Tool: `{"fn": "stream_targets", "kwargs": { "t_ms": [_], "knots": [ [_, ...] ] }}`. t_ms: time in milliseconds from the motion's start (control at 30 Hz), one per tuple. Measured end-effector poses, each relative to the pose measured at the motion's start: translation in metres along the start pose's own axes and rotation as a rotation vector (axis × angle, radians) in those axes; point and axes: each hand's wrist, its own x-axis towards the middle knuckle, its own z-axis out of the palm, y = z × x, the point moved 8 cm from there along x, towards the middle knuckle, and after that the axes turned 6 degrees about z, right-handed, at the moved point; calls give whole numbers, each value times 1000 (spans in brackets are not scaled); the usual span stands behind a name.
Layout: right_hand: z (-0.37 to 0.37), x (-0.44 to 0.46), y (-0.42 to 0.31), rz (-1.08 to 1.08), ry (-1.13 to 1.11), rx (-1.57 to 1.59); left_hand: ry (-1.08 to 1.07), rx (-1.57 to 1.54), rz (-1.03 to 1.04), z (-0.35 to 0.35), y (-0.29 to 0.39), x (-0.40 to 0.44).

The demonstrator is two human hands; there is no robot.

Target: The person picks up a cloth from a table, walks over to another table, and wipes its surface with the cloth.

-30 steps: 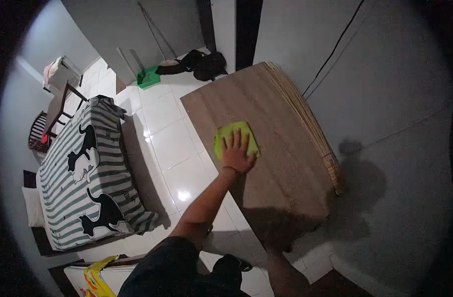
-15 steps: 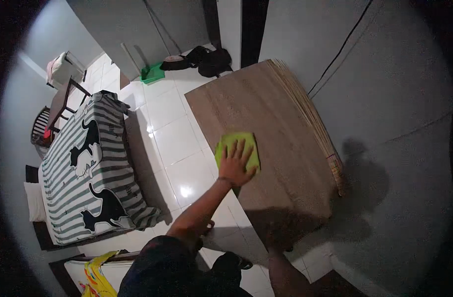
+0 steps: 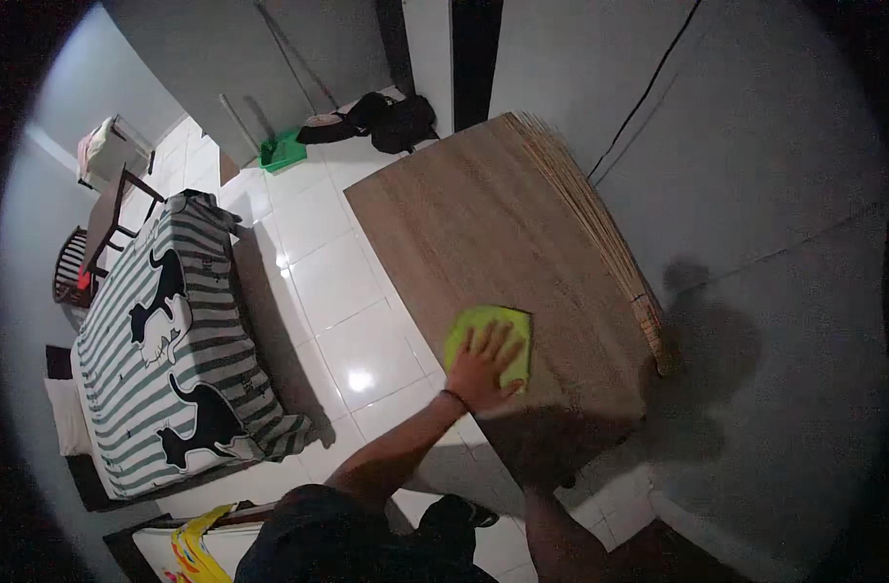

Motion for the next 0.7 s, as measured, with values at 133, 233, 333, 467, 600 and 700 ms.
{"fn": "stream_targets", "kwargs": {
  "t_ms": [133, 233, 333, 467, 600, 700],
  "knots": [
    [-1, 0, 2, 5, -2, 6, 127, 112, -269, -24, -79, 9],
    [0, 0, 0, 5, -2, 8, 298, 46, -348, -33, -115, 43],
    [-1, -2, -3, 8, 5, 11, 267, 96, -424, -40, -99, 72],
    [-2, -3, -2, 14, 12, 3, 137, 55, -245, -17, -42, 53],
    [-5, -3, 0, 11, 16, 1, 118, 15, 4, 0, -12, 4],
    [-9, -3, 0, 20, 19, 11, 107, 11, 11, -7, -36, -15]
  ]
}}
